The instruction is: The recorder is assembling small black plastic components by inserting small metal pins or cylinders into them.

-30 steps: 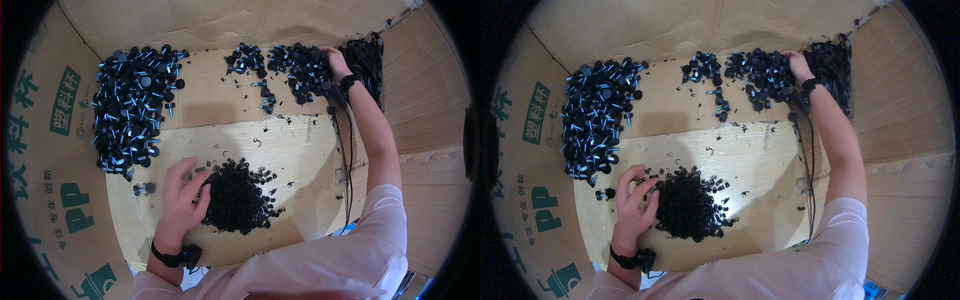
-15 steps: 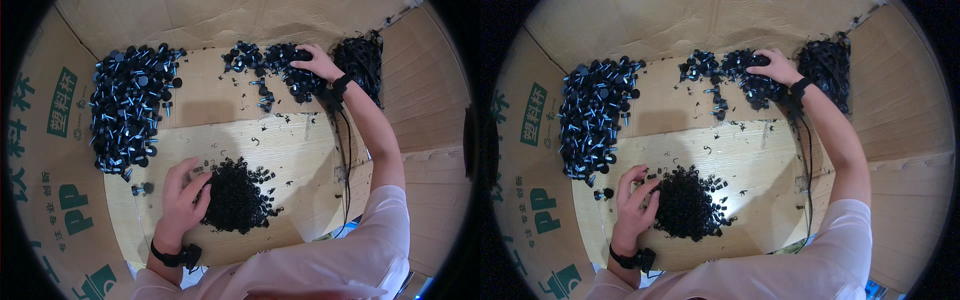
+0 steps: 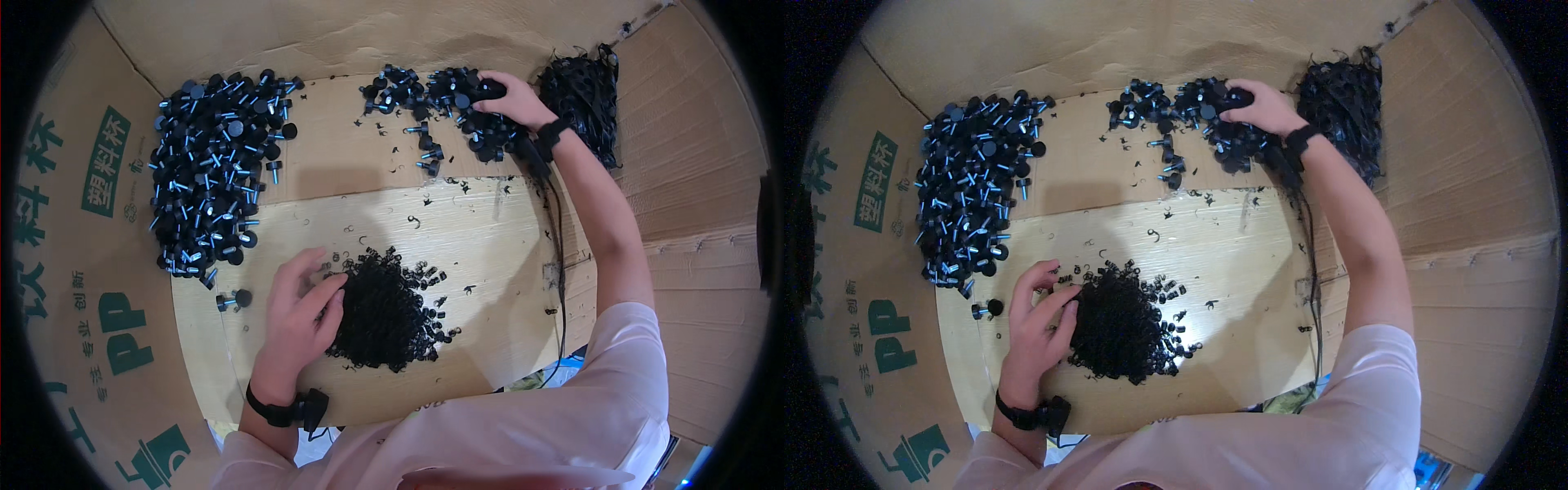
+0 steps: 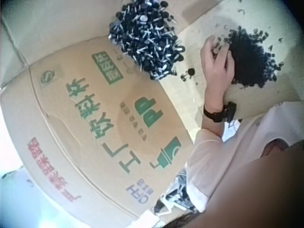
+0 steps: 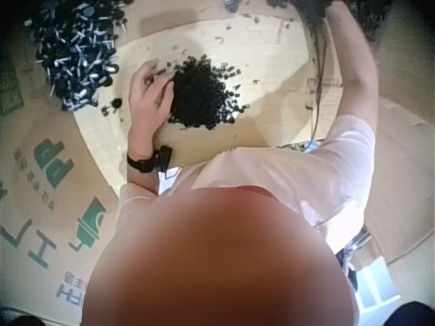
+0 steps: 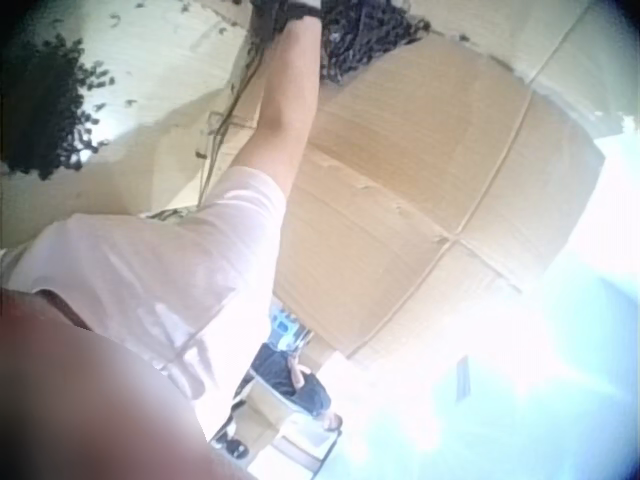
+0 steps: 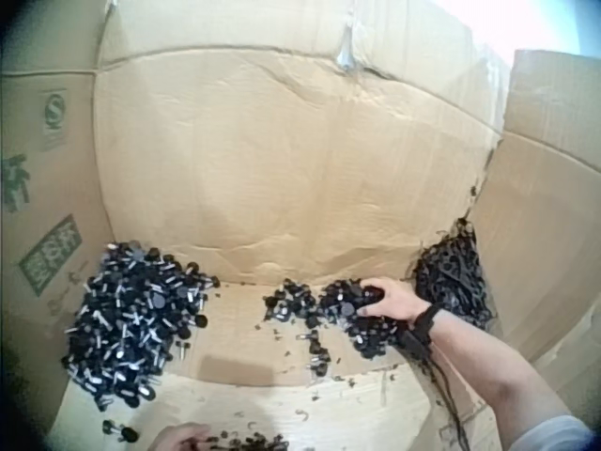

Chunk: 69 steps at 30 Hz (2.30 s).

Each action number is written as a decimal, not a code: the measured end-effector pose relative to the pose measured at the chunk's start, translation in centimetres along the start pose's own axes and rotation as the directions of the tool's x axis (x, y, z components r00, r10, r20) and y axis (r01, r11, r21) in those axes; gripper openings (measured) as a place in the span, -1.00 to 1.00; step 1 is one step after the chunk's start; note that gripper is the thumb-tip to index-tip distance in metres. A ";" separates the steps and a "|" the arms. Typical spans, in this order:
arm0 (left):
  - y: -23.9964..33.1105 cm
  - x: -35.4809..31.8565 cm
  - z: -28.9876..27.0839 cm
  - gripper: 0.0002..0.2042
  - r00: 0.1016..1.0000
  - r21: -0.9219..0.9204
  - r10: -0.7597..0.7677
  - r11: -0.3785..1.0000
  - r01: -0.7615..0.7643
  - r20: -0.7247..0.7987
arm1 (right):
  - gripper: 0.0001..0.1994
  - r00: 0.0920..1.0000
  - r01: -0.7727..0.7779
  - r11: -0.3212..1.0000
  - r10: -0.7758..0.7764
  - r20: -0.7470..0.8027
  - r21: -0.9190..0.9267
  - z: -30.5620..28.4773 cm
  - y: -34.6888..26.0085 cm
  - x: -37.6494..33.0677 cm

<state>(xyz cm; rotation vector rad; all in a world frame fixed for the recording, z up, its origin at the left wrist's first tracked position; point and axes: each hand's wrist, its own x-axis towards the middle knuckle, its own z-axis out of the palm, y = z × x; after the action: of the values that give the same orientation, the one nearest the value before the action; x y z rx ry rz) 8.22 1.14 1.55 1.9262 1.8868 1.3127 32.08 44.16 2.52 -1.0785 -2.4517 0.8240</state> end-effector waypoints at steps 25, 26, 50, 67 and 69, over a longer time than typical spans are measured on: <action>0.0 -0.1 0.3 -0.81 0.999 0.003 0.040 0.999 -0.040 -0.008 | -0.47 0.986 -0.069 0.878 -0.013 -0.167 -0.473 3.4 -4.6 -5.2; 0.0 -0.2 0.4 -0.81 0.999 0.001 0.040 0.999 -0.040 -0.011 | -0.47 0.985 -0.071 0.877 -0.012 -0.169 -0.474 3.3 -4.6 -5.1; -0.5 -0.2 0.3 -0.83 0.998 0.000 0.055 0.999 -0.055 -0.012 | -0.88 0.867 0.115 0.598 0.330 -0.374 0.793 0.0 -1.1 -2.3; 0.1 -0.9 0.7 -0.83 0.995 -0.005 0.099 0.995 -0.100 -0.008 | -0.92 0.900 0.060 0.420 0.370 -0.231 0.906 -0.1 -4.3 -12.7; 0.1 -0.9 0.7 -0.83 0.995 0.008 0.102 0.995 -0.102 0.000 | -0.94 0.868 0.082 0.321 0.442 -0.226 0.944 0.2 -4.8 -14.2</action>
<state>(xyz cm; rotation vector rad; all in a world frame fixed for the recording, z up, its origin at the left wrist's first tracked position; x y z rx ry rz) 8.89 0.63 0.74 2.0518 1.8186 1.3352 38.65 30.76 4.42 -0.8786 -1.0199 1.5657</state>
